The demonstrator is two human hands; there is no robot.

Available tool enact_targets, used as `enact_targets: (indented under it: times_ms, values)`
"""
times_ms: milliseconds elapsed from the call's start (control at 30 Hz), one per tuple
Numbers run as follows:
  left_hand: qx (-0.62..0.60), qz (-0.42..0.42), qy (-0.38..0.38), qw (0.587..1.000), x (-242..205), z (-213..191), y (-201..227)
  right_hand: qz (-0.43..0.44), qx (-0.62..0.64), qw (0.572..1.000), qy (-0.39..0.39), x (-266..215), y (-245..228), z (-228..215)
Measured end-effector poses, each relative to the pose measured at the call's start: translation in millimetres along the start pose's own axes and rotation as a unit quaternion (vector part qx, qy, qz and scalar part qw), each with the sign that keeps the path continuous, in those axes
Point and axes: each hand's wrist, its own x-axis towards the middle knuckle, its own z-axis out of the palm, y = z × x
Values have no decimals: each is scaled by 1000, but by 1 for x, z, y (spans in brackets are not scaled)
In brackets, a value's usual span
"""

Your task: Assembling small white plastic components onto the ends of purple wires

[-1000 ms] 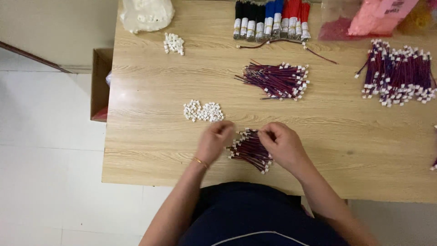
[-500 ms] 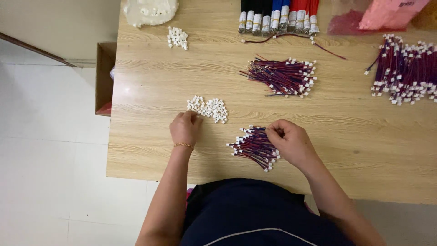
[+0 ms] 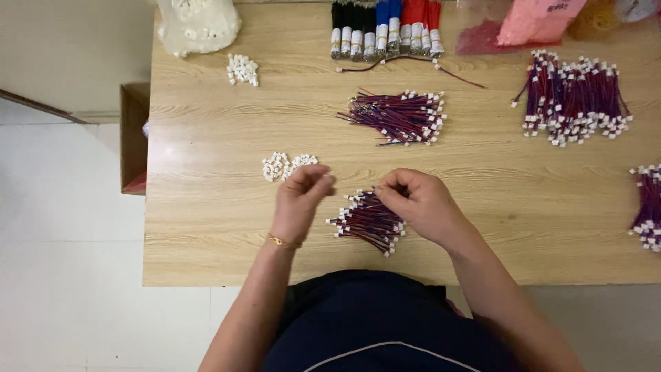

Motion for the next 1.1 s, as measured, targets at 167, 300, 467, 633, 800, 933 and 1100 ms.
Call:
enact_targets:
  times_ms: [167,300,467,633,800,933,1100]
  values:
    - [-104,-56,-78,990,-12,33,-10,-5,-17,1000,-12,0,-9,-3]
    - [-178,-88,-101,975,-16,43,-16,-10,-47,999,-4,-3,-11,-7]
    - [-194,-96,-108,970,-15,44,-19,-3,-97,995,10,-8,-23,-9]
    - [-206,-103,-118,966,-17,44,-18,-1,-95,995,17,-7,-19,-7]
    - [-225,-113,-118,961,-17,42,-22,-3,-107,994,20,-9,-26,-5]
    - [-225,-110,-119,961,-18,43,-20,4,-117,993,14,-8,-29,-4]
    - [-216,-102,-113,965,-17,43,-22,3,-112,993,28,-9,-25,-3]
